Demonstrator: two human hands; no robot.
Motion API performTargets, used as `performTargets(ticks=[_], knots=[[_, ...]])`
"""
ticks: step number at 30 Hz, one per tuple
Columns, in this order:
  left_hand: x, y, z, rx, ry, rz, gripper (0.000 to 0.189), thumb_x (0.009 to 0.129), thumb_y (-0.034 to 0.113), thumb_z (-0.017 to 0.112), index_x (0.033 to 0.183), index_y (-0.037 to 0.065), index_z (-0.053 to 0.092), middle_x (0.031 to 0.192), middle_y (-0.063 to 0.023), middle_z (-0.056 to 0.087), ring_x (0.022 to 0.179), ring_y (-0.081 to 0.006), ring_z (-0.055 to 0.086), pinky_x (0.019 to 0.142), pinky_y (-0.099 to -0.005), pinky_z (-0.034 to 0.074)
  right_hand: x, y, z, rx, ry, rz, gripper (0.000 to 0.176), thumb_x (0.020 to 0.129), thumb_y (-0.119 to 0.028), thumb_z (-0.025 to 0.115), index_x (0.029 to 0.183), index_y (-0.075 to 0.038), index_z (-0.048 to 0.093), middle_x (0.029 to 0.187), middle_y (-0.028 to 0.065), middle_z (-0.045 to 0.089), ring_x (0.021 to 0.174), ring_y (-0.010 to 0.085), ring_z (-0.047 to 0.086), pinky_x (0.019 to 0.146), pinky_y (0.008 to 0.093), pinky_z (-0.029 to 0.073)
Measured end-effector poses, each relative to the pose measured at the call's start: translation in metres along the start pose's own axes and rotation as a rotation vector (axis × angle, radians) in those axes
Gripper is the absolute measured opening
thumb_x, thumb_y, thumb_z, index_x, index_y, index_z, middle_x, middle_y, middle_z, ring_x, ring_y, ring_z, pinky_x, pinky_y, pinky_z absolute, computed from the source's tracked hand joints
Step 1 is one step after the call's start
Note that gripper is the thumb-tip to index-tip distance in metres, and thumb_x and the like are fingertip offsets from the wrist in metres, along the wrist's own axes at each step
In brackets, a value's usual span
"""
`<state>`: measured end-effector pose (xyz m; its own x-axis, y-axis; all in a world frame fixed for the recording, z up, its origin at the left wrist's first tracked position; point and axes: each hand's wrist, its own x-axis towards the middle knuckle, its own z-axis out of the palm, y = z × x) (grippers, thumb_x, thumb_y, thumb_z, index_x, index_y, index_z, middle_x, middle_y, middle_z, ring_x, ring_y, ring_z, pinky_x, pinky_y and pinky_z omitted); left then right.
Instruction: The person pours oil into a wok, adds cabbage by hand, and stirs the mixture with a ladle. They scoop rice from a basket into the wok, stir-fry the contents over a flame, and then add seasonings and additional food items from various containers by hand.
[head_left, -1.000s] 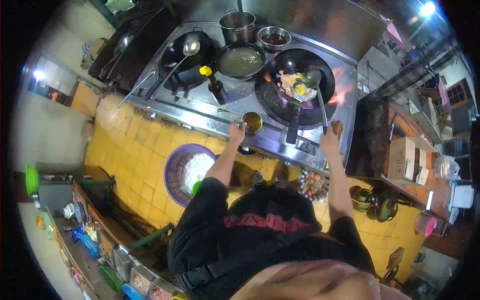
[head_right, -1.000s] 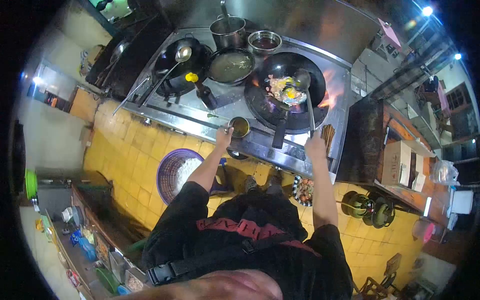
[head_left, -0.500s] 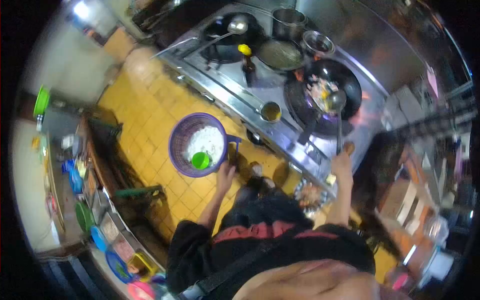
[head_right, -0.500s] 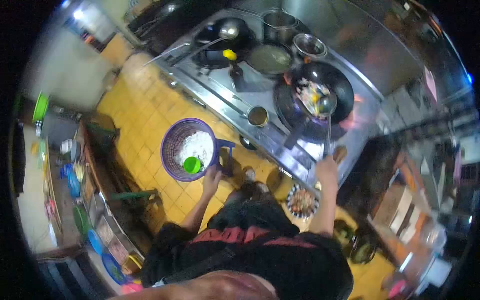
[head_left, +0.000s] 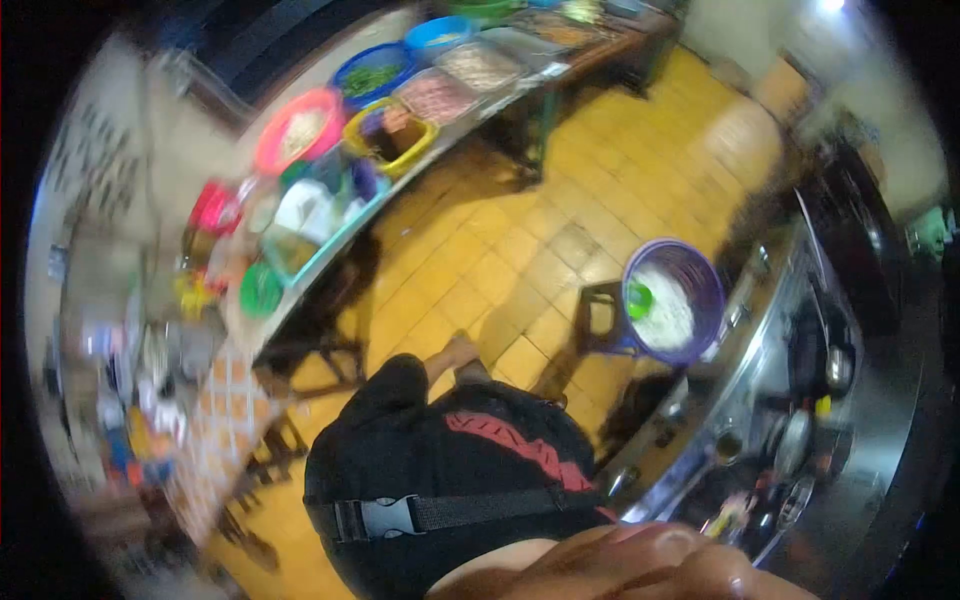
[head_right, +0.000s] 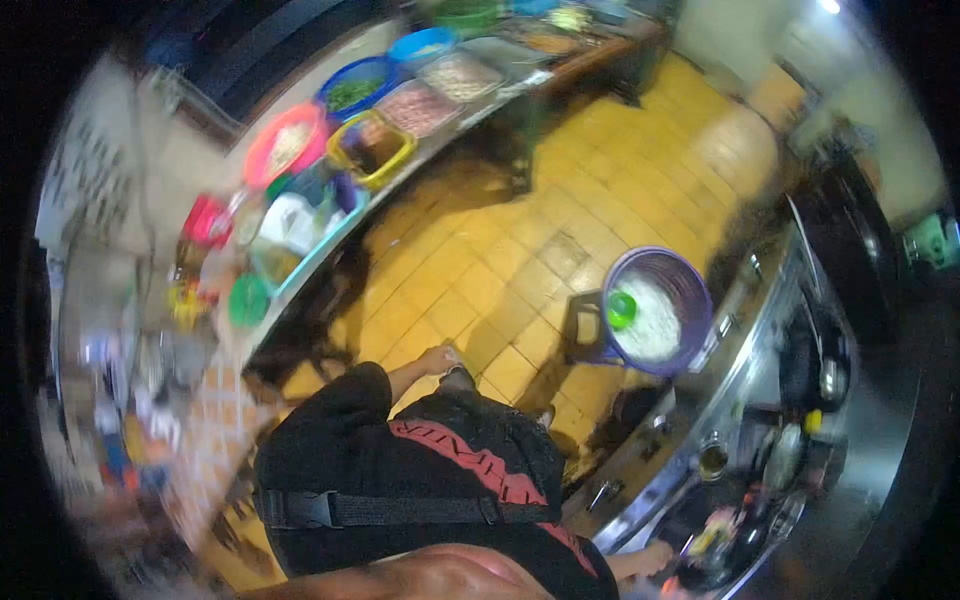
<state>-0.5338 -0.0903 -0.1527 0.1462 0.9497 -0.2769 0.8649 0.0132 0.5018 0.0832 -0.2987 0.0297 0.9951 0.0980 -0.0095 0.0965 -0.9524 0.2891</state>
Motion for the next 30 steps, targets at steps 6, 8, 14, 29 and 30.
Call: performTargets(ticks=[6,8,14,29,30], knots=[[-0.061,-0.067,-0.066,-0.449,0.065,-0.566,0.035,0.075,0.029,0.058,0.101,0.005,0.060,0.089,-0.0125,0.064,0.086,-0.0272,0.060,0.075,-0.0361,0.048,-0.085,-0.223,-0.109,0.110,0.279,-0.678,0.049,0.072,-0.047,0.060,0.089,-0.002,0.061,0.092,0.0232,0.061,0.084,0.0394,0.060,0.072,0.0475,0.048],[-0.089,-0.121,-0.049,-0.589,0.157,-0.599,0.041,0.073,0.034,0.061,0.101,0.003,0.060,0.097,-0.0144,0.063,0.091,-0.0278,0.060,0.078,-0.0355,0.048,-0.110,-0.324,-0.114,0.522,0.278,-1.320,0.045,0.071,-0.035,0.067,0.094,0.002,0.059,0.082,0.0220,0.062,0.076,0.0386,0.059,0.068,0.0445,0.047],[-0.181,-0.178,-0.047,-0.716,0.611,-1.004,0.029,0.075,0.028,0.060,0.090,0.003,0.061,0.087,-0.0156,0.063,0.080,-0.0273,0.061,0.071,-0.0355,0.048,-0.446,-0.531,-0.201,0.826,0.049,-2.132,0.048,0.079,-0.020,0.063,0.118,0.002,0.046,0.111,0.0234,0.051,0.105,0.0386,0.048,0.087,0.0420,0.040],[-0.206,-0.097,0.034,-2.129,1.188,-1.547,0.022,0.084,0.012,0.048,0.105,0.005,0.051,0.090,-0.0095,0.059,0.067,-0.0236,0.062,0.051,-0.0297,0.049,-1.112,-0.684,-0.219,0.437,-0.407,-3.058,0.080,0.067,-0.027,0.070,0.131,-0.006,0.029,0.128,0.0252,0.036,0.118,0.0384,0.038,0.098,0.0400,0.034],[-0.196,-0.098,0.059,-2.083,1.105,-1.436,0.022,0.084,0.013,0.049,0.105,0.004,0.051,0.091,-0.0102,0.058,0.068,-0.0243,0.063,0.053,-0.0305,0.051,-1.137,-0.696,-0.204,0.425,-0.430,-3.062,0.080,0.067,-0.027,0.070,0.131,-0.006,0.029,0.128,0.0252,0.036,0.118,0.0384,0.038,0.098,0.0400,0.034]])
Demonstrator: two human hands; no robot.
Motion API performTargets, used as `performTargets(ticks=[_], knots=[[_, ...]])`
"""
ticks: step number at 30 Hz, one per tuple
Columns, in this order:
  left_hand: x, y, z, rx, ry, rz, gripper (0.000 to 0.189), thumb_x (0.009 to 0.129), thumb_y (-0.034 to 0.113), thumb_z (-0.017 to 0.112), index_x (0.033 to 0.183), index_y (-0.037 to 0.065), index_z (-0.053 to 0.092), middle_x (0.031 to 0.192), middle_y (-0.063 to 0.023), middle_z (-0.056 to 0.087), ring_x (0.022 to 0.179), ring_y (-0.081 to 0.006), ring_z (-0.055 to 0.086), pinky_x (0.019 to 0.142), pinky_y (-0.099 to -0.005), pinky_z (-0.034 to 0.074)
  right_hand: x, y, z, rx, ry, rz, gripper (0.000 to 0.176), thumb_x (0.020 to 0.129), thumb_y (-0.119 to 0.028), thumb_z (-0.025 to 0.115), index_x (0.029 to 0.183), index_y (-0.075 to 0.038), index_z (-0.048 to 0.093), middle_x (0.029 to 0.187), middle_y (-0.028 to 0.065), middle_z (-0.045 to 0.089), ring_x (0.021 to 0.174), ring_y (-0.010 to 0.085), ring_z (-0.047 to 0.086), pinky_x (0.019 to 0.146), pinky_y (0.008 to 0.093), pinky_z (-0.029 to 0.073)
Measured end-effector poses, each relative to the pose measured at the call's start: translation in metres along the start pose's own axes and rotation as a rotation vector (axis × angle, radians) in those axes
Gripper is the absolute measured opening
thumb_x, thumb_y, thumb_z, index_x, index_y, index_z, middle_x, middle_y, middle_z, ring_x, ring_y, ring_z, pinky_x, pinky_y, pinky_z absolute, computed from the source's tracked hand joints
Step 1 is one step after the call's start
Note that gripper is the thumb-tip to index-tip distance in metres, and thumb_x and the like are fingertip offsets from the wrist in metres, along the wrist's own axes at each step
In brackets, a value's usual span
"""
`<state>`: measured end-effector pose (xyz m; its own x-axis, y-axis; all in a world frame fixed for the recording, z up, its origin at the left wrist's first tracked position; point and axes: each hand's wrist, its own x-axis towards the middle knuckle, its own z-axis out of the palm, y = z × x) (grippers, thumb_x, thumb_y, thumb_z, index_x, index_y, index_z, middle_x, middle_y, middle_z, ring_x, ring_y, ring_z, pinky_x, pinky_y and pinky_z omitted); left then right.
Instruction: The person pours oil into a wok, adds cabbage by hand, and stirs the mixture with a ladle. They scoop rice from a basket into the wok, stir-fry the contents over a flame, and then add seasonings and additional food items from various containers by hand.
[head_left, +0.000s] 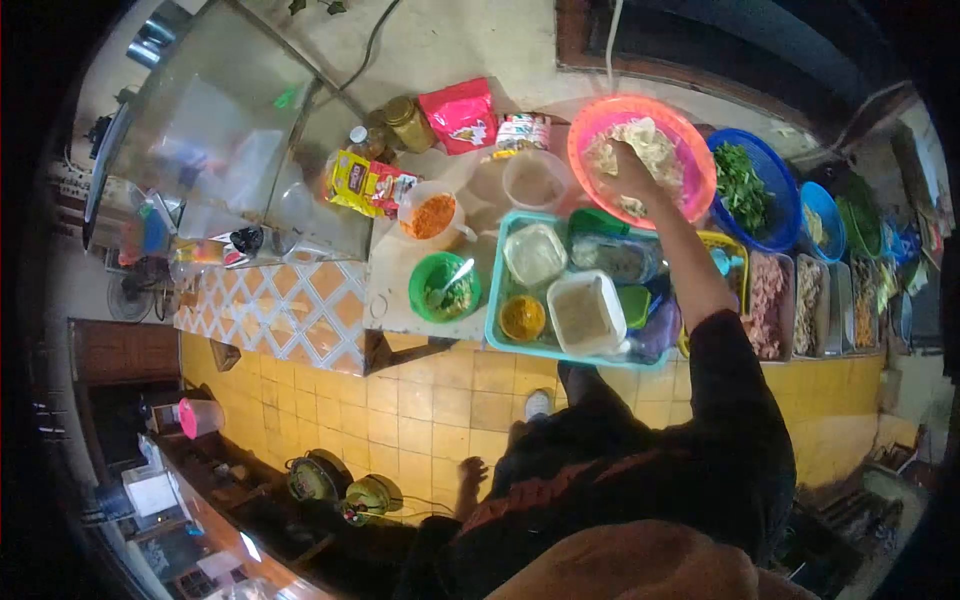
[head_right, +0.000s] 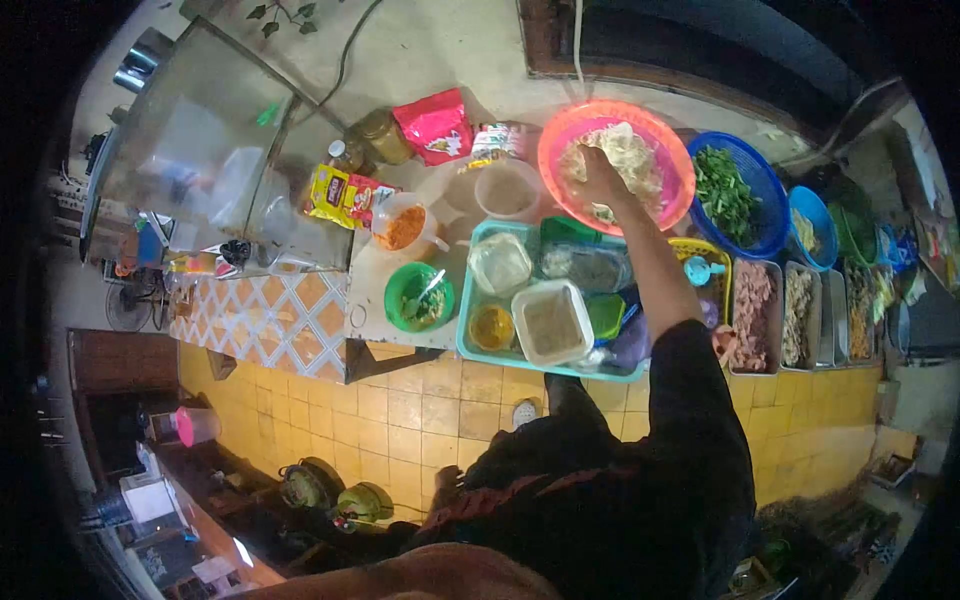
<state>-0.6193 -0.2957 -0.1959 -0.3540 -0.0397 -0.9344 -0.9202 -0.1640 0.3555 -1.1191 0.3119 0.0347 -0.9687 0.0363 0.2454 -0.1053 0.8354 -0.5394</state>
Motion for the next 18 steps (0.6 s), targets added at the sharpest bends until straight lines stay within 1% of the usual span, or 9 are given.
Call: performTargets(ticks=[4,6,7,8,9,11,14,15,18], knots=[[-0.057,0.055,0.109,0.023,0.093,0.121,0.023,0.084,0.012,0.050,0.105,0.004,0.051,0.092,-0.0107,0.058,0.071,-0.0231,0.062,0.057,-0.0331,0.052,0.036,0.041,0.070,-0.412,-0.447,-0.004,0.093,0.067,-0.025,0.071,0.138,-0.010,0.013,0.140,0.0225,0.019,0.128,0.0397,0.022,0.094,0.0531,0.035],[-0.048,0.060,0.130,0.100,0.127,0.108,0.023,0.084,0.010,0.049,0.105,0.005,0.052,0.093,-0.0100,0.059,0.071,-0.0216,0.061,0.058,-0.0332,0.052,0.037,0.075,0.125,-0.984,-0.179,-0.022,0.076,0.075,-0.030,0.061,0.136,-0.008,0.022,0.135,0.0177,0.029,0.124,0.0402,0.028,0.104,0.0463,0.025],[-0.022,0.047,0.129,0.126,-0.011,0.268,0.024,0.084,0.009,0.048,0.107,0.006,0.052,0.094,-0.0097,0.059,0.072,-0.0211,0.060,0.059,-0.0326,0.051,0.043,0.070,0.126,-1.211,-0.332,-0.175,0.069,0.081,-0.040,0.051,0.136,-0.007,0.025,0.134,0.0161,0.032,0.122,0.0341,0.033,0.101,0.0396,0.030],[-0.017,0.050,0.136,0.150,-0.148,0.430,0.025,0.084,0.008,0.047,0.108,0.006,0.052,0.095,-0.0095,0.059,0.074,-0.0207,0.060,0.059,-0.0320,0.050,0.049,0.067,0.122,-1.207,-0.335,-0.182,0.069,0.081,-0.040,0.051,0.136,-0.007,0.025,0.134,0.0161,0.032,0.122,0.0341,0.033,0.101,0.0396,0.030],[-0.012,0.053,0.141,0.147,-0.142,0.426,0.025,0.084,0.008,0.047,0.108,0.006,0.052,0.095,-0.0095,0.059,0.074,-0.0207,0.060,0.059,-0.0320,0.050,0.053,0.064,0.117,-0.791,-0.380,0.029,0.068,0.080,-0.036,0.054,0.133,-0.004,0.027,0.129,0.0172,0.037,0.116,0.0322,0.039,0.096,0.0382,0.035],[-0.021,0.091,0.162,-0.142,-0.061,0.091,0.029,0.084,0.008,0.046,0.112,0.007,0.051,0.096,-0.0096,0.059,0.077,-0.0203,0.059,0.059,-0.0299,0.047,0.054,0.056,0.102,0.061,-0.427,0.431,0.066,0.077,-0.026,0.060,0.129,0.002,0.031,0.120,0.0195,0.047,0.105,0.0283,0.050,0.086,0.0353,0.043],[-0.030,0.103,0.166,0.055,-0.019,0.290,0.031,0.084,0.011,0.047,0.115,0.008,0.050,0.097,-0.0089,0.059,0.076,-0.0197,0.059,0.058,-0.0273,0.046,0.054,0.023,0.043,-0.272,-0.444,0.129,0.057,0.073,-0.017,0.061,0.123,-0.006,0.036,0.109,0.0262,0.048,0.102,0.0410,0.049,0.082,0.0438,0.045],[-0.035,0.107,0.162,-0.115,-0.013,0.220,0.035,0.083,0.014,0.056,0.115,0.003,0.048,0.101,-0.0097,0.060,0.080,-0.0200,0.063,0.062,-0.0293,0.050,0.054,0.035,0.038,-0.145,-0.375,0.087,0.065,0.063,-0.007,0.068,0.120,-0.004,0.037,0.104,0.0276,0.050,0.095,0.0402,0.053,0.078,0.0446,0.046],[-0.046,0.103,0.150,-0.065,0.048,0.221,0.038,0.083,0.017,0.057,0.116,0.003,0.048,0.102,-0.0107,0.060,0.080,-0.0204,0.062,0.062,-0.0299,0.049,0.056,0.038,-0.006,-0.071,-0.365,0.047,0.073,0.066,-0.014,0.066,0.128,0.000,0.029,0.110,0.0251,0.050,0.102,0.0392,0.050,0.086,0.0438,0.043]])
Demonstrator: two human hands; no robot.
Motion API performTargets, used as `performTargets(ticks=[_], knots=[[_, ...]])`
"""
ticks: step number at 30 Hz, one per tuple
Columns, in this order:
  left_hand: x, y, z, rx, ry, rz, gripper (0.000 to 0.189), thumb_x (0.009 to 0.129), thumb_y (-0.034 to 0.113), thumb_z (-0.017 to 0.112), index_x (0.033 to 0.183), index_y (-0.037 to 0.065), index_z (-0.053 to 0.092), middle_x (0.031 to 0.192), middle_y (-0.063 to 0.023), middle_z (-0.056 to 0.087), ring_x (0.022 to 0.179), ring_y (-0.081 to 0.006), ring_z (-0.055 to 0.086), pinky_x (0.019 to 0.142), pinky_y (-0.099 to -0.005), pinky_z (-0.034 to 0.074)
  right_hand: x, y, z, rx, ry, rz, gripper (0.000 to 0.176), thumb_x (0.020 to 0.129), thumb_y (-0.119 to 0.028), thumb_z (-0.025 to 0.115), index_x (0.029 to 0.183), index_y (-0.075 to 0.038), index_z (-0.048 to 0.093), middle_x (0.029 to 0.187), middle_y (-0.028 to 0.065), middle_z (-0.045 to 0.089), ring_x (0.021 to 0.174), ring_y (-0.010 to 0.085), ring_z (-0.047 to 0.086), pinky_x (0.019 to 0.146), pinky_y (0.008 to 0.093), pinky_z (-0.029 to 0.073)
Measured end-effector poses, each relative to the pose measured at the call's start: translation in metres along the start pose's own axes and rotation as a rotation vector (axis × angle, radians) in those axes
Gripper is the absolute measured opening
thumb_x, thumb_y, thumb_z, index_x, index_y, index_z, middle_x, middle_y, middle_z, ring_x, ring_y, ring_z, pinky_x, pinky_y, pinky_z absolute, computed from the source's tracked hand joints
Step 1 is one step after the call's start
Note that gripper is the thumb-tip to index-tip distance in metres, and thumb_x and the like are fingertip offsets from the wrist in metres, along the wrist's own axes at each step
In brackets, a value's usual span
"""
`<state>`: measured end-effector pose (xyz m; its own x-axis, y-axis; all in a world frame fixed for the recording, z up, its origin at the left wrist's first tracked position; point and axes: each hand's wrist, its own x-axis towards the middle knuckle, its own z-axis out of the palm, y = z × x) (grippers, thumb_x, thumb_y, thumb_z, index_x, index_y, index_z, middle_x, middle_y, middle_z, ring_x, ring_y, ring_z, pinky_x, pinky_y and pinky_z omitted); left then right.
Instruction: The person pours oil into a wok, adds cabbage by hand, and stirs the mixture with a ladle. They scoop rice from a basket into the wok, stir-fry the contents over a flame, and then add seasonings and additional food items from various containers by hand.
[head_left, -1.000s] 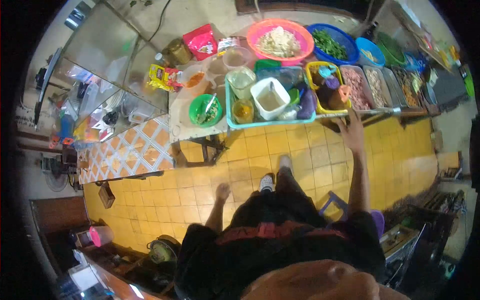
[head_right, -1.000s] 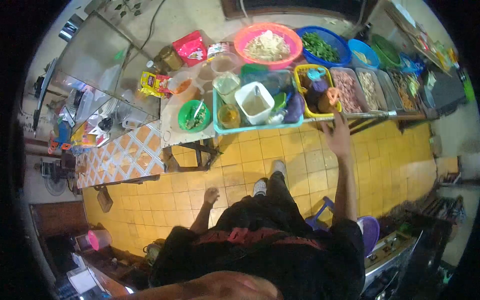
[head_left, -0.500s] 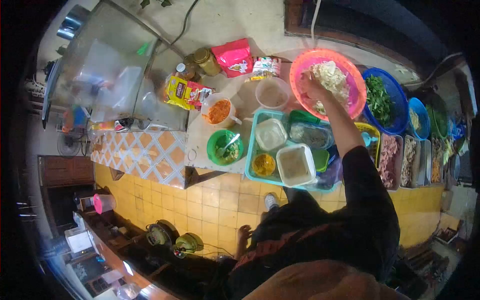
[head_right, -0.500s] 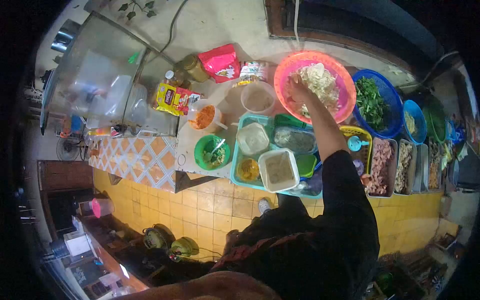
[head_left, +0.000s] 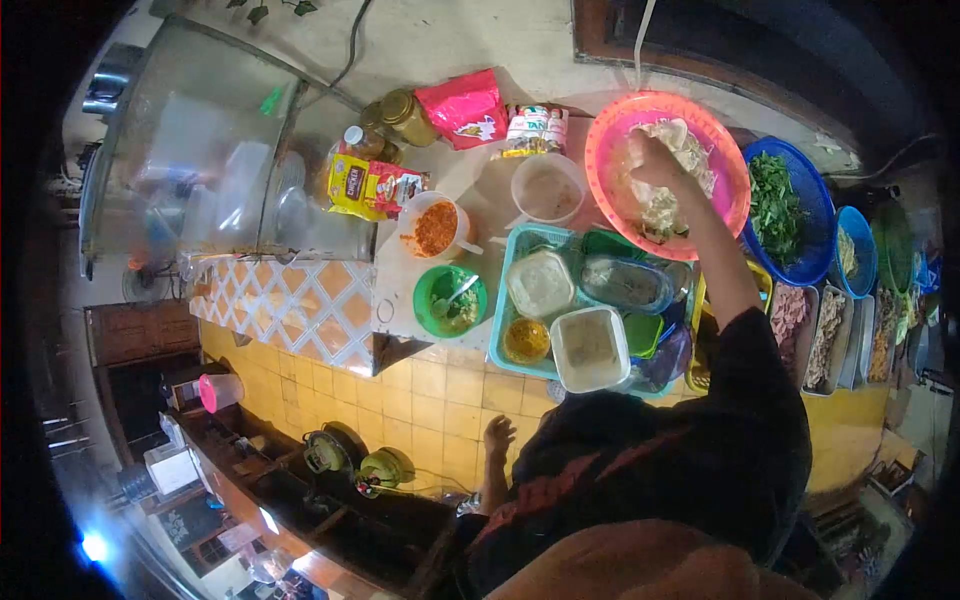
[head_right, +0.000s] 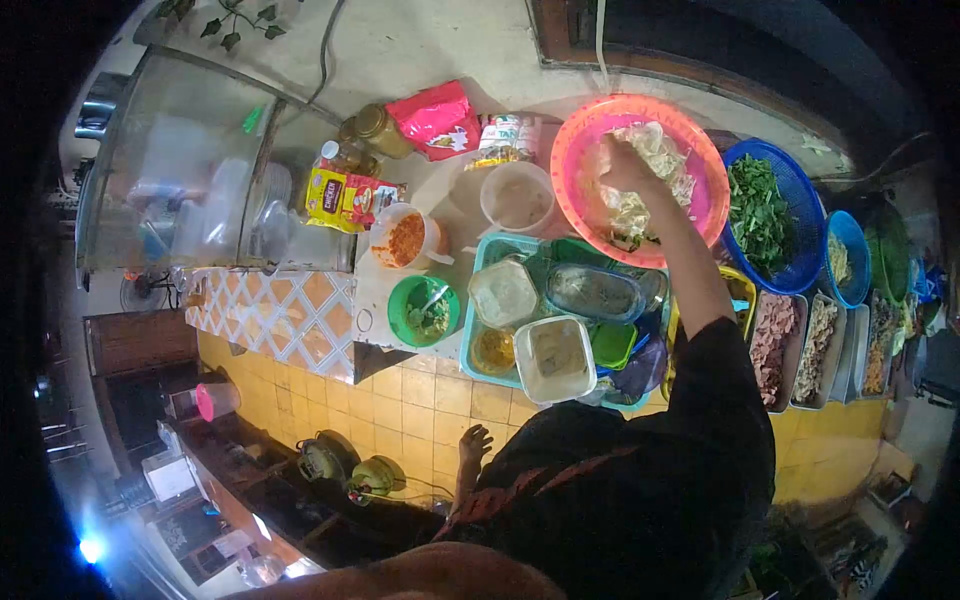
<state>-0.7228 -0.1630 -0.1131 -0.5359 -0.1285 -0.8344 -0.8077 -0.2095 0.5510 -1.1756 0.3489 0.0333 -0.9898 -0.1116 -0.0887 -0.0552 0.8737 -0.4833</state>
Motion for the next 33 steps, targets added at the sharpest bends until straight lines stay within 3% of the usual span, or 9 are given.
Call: performTargets(ticks=[6,8,16,18,22,26,28,30,33], knots=[[0.003,-0.030,-0.030,0.008,0.093,-0.127,0.026,0.081,0.010,0.058,0.106,0.008,0.052,0.090,-0.0059,0.059,0.069,-0.0184,0.060,0.053,-0.0275,0.046,0.007,-0.006,0.049,-0.657,-0.144,0.177,0.060,0.087,-0.036,0.036,0.140,-0.019,0.015,0.141,0.0209,0.018,0.127,0.0338,0.027,0.103,0.0447,0.026],[0.014,-0.049,-0.049,0.561,-0.101,0.287,0.024,0.083,0.012,0.055,0.106,0.007,0.052,0.090,-0.0072,0.059,0.069,-0.0198,0.060,0.051,-0.0309,0.047,0.012,-0.012,0.072,0.451,0.288,0.584,0.056,0.088,-0.036,0.035,0.137,-0.011,0.023,0.140,0.0219,0.022,0.123,0.0349,0.034,0.099,0.0425,0.032],[0.017,-0.042,-0.049,0.616,-0.129,0.524,0.021,0.086,0.011,0.046,0.105,0.004,0.052,0.091,-0.0099,0.059,0.071,-0.0209,0.062,0.053,-0.0330,0.052,0.012,0.001,0.016,-0.315,-0.295,0.183,0.039,0.075,-0.031,0.054,0.103,-0.004,0.059,0.097,0.0208,0.060,0.097,0.0326,0.056,0.088,0.0406,0.042],[0.037,-0.057,-0.064,0.629,-0.182,0.541,0.020,0.084,0.010,0.049,0.103,0.005,0.054,0.090,-0.0081,0.060,0.071,-0.0188,0.062,0.053,-0.0305,0.052,-0.002,0.014,-0.002,-0.111,0.256,0.045,0.039,0.067,-0.030,0.063,0.095,-0.003,0.061,0.089,0.0199,0.062,0.084,0.0327,0.060,0.082,0.0400,0.045],[0.057,-0.074,-0.073,0.489,-0.040,0.088,0.020,0.082,0.010,0.053,0.102,0.007,0.055,0.089,-0.0069,0.060,0.068,-0.0171,0.061,0.052,-0.0282,0.049,-0.029,0.001,-0.028,-0.087,0.558,0.204,0.044,0.068,-0.037,0.066,0.095,-0.003,0.059,0.076,0.0148,0.062,0.079,0.0273,0.062,0.071,0.0342,0.049],[0.059,-0.047,-0.075,0.460,-0.156,0.091,0.021,0.081,0.011,0.054,0.102,0.007,0.055,0.089,-0.0070,0.060,0.067,-0.0171,0.060,0.051,-0.0279,0.048,-0.020,0.057,-0.018,1.321,0.705,0.551,0.025,0.073,-0.022,0.068,0.090,-0.006,0.058,0.082,0.0067,0.062,0.060,0.0135,0.058,0.052,0.0237,0.047],[0.069,-0.032,-0.078,0.460,-0.214,0.069,0.021,0.081,0.011,0.055,0.102,0.008,0.055,0.089,-0.0070,0.060,0.066,-0.0171,0.060,0.051,-0.0277,0.048,-0.023,0.118,0.010,1.075,1.129,-0.251,0.024,0.076,-0.018,0.065,0.095,-0.006,0.058,0.081,0.0047,0.063,0.061,0.0133,0.058,0.051,0.0260,0.048],[0.081,-0.023,-0.084,0.470,-0.273,0.043,0.021,0.081,0.012,0.055,0.102,0.008,0.055,0.089,-0.0070,0.060,0.066,-0.0171,0.060,0.051,-0.0275,0.047,-0.139,0.018,-0.057,1.972,0.793,-0.266,0.025,0.080,-0.018,0.059,0.100,-0.004,0.057,0.089,0.0081,0.061,0.072,0.0199,0.058,0.060,0.0327,0.050],[0.102,-0.008,-0.093,0.523,-0.375,-0.019,0.022,0.081,0.012,0.056,0.102,0.008,0.055,0.089,-0.0071,0.060,0.065,-0.0172,0.059,0.050,-0.0273,0.047,-0.263,-0.015,-0.071,2.231,0.814,-0.389,0.026,0.086,-0.018,0.049,0.105,-0.002,0.055,0.096,0.0128,0.060,0.082,0.0268,0.059,0.069,0.0388,0.052]])
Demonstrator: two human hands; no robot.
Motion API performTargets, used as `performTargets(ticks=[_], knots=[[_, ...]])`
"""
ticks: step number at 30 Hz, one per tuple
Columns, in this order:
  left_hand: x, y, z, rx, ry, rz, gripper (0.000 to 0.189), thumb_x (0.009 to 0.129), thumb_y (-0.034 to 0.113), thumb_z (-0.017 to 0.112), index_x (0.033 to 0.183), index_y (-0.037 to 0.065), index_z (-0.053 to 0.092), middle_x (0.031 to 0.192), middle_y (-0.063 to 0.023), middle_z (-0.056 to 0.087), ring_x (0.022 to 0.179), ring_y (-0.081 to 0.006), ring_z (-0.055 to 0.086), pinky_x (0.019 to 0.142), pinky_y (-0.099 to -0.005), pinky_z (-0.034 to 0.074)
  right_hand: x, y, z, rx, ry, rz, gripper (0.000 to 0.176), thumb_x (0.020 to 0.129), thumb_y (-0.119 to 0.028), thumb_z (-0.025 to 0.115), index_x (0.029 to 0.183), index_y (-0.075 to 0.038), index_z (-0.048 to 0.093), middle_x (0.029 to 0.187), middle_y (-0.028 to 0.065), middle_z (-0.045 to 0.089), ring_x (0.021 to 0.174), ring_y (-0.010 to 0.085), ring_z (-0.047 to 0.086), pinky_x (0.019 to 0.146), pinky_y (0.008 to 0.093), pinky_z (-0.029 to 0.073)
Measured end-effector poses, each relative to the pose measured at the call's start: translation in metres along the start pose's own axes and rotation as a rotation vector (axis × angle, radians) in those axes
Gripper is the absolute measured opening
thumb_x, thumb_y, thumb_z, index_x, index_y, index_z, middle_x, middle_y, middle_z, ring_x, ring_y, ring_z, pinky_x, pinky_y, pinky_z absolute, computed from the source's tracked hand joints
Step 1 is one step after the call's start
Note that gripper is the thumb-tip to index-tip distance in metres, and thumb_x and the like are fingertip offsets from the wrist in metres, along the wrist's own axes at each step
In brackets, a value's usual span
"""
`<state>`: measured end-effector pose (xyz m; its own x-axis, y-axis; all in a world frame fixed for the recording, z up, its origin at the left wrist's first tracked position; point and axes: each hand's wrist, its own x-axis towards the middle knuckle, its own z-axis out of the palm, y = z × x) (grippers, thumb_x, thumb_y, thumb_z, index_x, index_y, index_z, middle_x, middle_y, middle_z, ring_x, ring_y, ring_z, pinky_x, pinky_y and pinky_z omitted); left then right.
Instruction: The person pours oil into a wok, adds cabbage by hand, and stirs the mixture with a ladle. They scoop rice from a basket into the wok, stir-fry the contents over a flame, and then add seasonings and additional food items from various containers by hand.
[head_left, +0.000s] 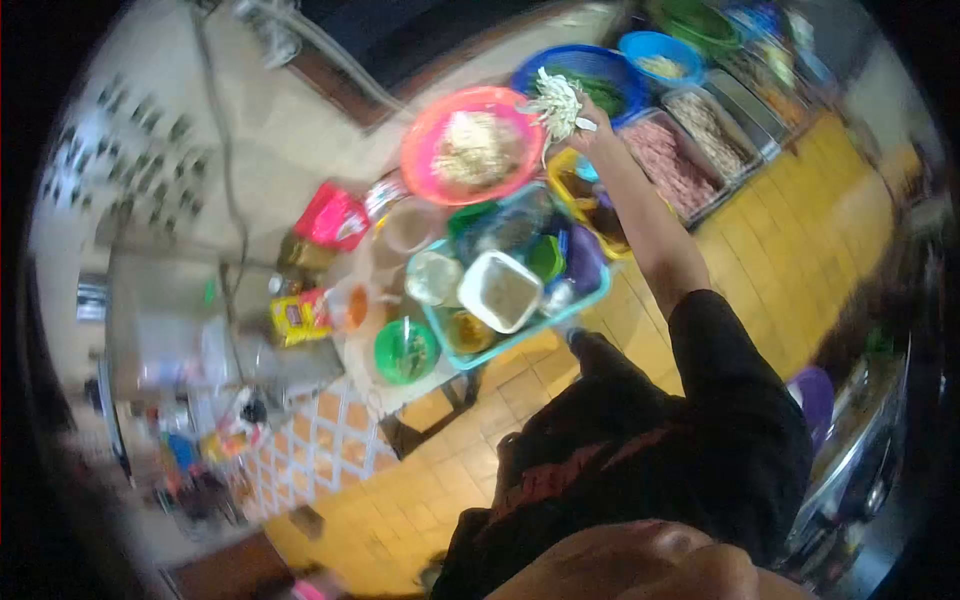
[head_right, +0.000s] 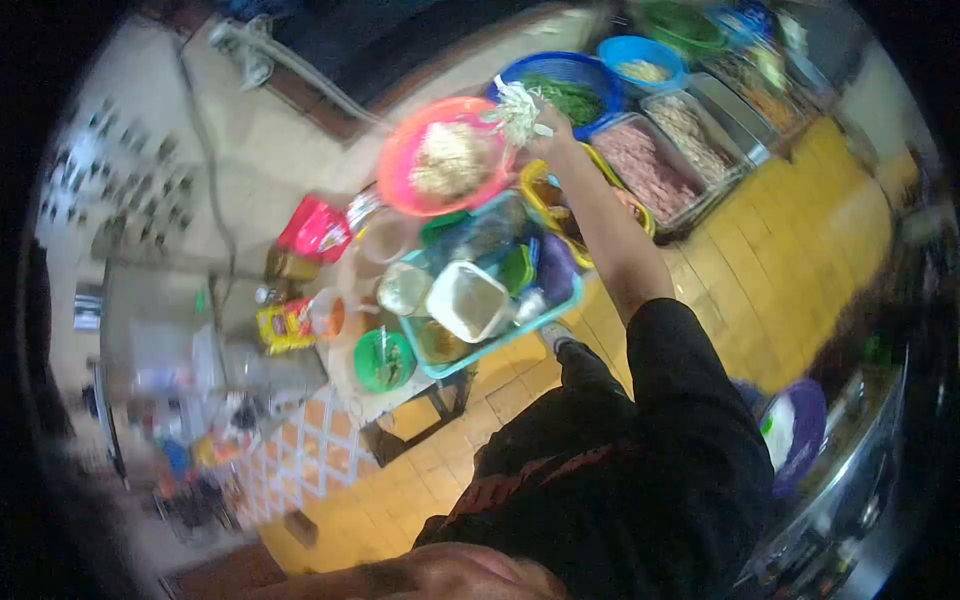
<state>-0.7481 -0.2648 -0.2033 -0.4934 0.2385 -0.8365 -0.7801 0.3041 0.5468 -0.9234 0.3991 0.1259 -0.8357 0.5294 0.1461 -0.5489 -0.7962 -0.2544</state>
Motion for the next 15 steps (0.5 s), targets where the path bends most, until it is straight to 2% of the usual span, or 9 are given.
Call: performTargets(ticks=[1,3,5,6,7,10,11,13,15], knots=[[0.006,0.003,-0.008,0.023,-0.036,-0.017,0.022,0.081,0.012,0.056,0.102,0.008,0.055,0.089,-0.0071,0.060,0.065,-0.0172,0.059,0.050,-0.0272,0.047,-0.022,-0.026,-0.019,0.134,0.048,-0.003,0.026,0.089,-0.018,0.045,0.105,-0.001,0.054,0.096,0.0142,0.060,0.080,0.0272,0.059,0.068,0.0384,0.052],[0.018,0.007,-0.025,0.081,-0.099,-0.058,0.022,0.080,0.013,0.056,0.102,0.008,0.055,0.089,-0.0071,0.060,0.065,-0.0172,0.059,0.050,-0.0270,0.047,-0.123,-0.068,0.013,0.156,-0.098,-0.080,0.025,0.090,-0.017,0.043,0.105,0.001,0.053,0.095,0.0157,0.059,0.078,0.0257,0.059,0.065,0.0363,0.053],[0.033,0.015,-0.039,0.149,-0.171,-0.104,0.023,0.080,0.013,0.057,0.102,0.009,0.055,0.089,-0.0072,0.060,0.064,-0.0172,0.059,0.050,-0.0268,0.046,-0.238,-0.096,0.068,-0.021,0.319,-0.362,0.024,0.091,-0.016,0.042,0.104,0.001,0.052,0.093,0.0142,0.059,0.077,0.0227,0.059,0.064,0.0339,0.054],[0.038,0.020,-0.043,0.196,-0.198,-0.134,0.023,0.080,0.013,0.057,0.102,0.009,0.055,0.090,-0.0072,0.060,0.064,-0.0172,0.059,0.050,-0.0267,0.046,-0.283,-0.135,0.015,0.015,-0.111,-0.297,0.021,0.091,-0.014,0.041,0.101,0.001,0.053,0.086,0.0138,0.061,0.074,0.0235,0.062,0.068,0.0350,0.055],[0.039,0.028,-0.041,0.243,-0.232,-0.160,0.022,0.080,0.013,0.057,0.102,0.009,0.055,0.090,-0.0072,0.060,0.064,-0.0173,0.059,0.050,-0.0267,0.046,-0.341,-0.139,0.035,0.063,0.021,-0.523,0.023,0.092,-0.015,0.041,0.106,0.000,0.050,0.094,0.0144,0.059,0.080,0.0226,0.061,0.072,0.0340,0.055],[0.041,0.052,-0.017,0.414,-0.317,-0.236,0.021,0.081,0.014,0.056,0.101,0.009,0.055,0.090,-0.0071,0.060,0.065,-0.0173,0.059,0.050,-0.0267,0.046,-0.512,-0.173,0.055,-0.080,0.243,-0.868,0.029,0.092,-0.020,0.043,0.113,-0.001,0.046,0.108,0.0173,0.054,0.090,0.0225,0.059,0.077,0.0321,0.053],[0.043,0.061,-0.005,0.477,-0.344,-0.250,0.021,0.081,0.014,0.056,0.101,0.009,0.055,0.090,-0.0071,0.060,0.065,-0.0174,0.059,0.050,-0.0267,0.046,-0.571,-0.183,0.059,-0.093,0.268,-0.964,0.029,0.092,-0.020,0.043,0.113,-0.001,0.046,0.108,0.0173,0.054,0.090,0.0225,0.059,0.077,0.0321,0.053],[0.045,0.073,0.023,0.597,-0.404,-0.273,0.020,0.081,0.014,0.056,0.100,0.009,0.056,0.090,-0.0071,0.060,0.065,-0.0174,0.058,0.050,-0.0267,0.046,-0.689,-0.187,0.072,-0.503,0.785,-1.299,0.034,0.092,-0.025,0.042,0.116,-0.001,0.047,0.102,0.0133,0.056,0.079,0.0188,0.059,0.065,0.0276,0.053],[0.045,0.084,0.055,0.706,-0.476,-0.287,0.019,0.081,0.014,0.055,0.099,0.009,0.056,0.090,-0.0071,0.060,0.066,-0.0175,0.058,0.051,-0.0267,0.045,-0.792,-0.166,0.119,-0.533,0.935,-1.498,0.030,0.091,-0.020,0.041,0.112,0.000,0.049,0.099,0.0145,0.057,0.080,0.0187,0.058,0.066,0.0272,0.052]])
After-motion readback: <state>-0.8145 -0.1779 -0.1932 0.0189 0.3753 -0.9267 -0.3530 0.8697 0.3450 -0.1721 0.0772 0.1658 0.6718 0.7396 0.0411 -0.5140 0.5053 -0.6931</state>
